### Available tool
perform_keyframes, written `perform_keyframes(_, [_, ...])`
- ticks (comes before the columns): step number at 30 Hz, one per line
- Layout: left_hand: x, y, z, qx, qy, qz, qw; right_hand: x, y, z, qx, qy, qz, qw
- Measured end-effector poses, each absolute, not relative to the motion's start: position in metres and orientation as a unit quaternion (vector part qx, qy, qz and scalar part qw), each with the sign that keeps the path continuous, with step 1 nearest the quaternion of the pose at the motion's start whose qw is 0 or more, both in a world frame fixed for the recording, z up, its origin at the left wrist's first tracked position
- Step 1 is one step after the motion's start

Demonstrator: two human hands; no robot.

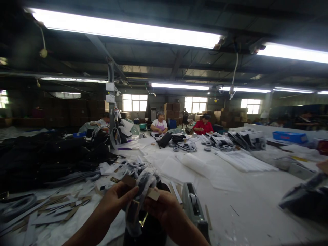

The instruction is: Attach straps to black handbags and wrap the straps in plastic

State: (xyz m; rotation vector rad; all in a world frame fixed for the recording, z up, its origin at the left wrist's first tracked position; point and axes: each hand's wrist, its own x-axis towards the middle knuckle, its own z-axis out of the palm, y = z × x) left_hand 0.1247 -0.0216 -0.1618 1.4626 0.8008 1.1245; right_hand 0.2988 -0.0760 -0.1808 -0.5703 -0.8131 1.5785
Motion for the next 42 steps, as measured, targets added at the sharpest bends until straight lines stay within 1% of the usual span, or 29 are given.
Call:
perform_keyframes(4, [0.125, -0.025, -0.16, 0.643, 0.299, 0.464, 0.531, 0.284, -0.081, -0.177, -0.306, -0.455, 0.582, 0.601])
perform_keyframes(8, [0.126, -0.028, -0.16, 0.675, 0.292, 0.476, 0.482, 0.275, -0.08, -0.179, -0.376, -0.456, 0.504, 0.63])
perform_keyframes(11, [0.127, -0.032, -0.16, 0.682, 0.302, 0.477, 0.465, 0.275, -0.077, -0.182, -0.374, -0.465, 0.496, 0.631])
perform_keyframes(17, [0.125, -0.046, -0.157, 0.677, 0.298, 0.484, 0.467, 0.279, -0.074, -0.183, -0.373, -0.49, 0.459, 0.641])
perform_keyframes(19, [0.125, -0.048, -0.157, 0.69, 0.305, 0.482, 0.446, 0.279, -0.074, -0.183, -0.374, -0.5, 0.456, 0.634])
perform_keyframes(26, [0.119, -0.045, -0.151, 0.775, 0.379, 0.431, 0.265, 0.272, -0.084, -0.179, -0.385, -0.499, 0.451, 0.632])
perform_keyframes(28, [0.118, -0.047, -0.148, 0.8, 0.4, 0.41, 0.179, 0.268, -0.084, -0.179, -0.375, -0.495, 0.455, 0.638])
perform_keyframes(31, [0.119, -0.052, -0.147, 0.813, 0.445, 0.375, 0.016, 0.262, -0.079, -0.182, -0.359, -0.483, 0.449, 0.661])
perform_keyframes(33, [0.122, -0.055, -0.149, 0.807, 0.461, 0.364, -0.061, 0.259, -0.075, -0.185, -0.36, -0.477, 0.439, 0.671])
perform_keyframes(35, [0.124, -0.058, -0.153, 0.81, 0.453, 0.36, -0.098, 0.257, -0.071, -0.188, -0.367, -0.476, 0.43, 0.674])
perform_keyframes(42, [0.13, -0.056, -0.181, 0.829, 0.414, 0.342, -0.153, 0.26, -0.071, -0.189, -0.386, -0.461, 0.416, 0.682])
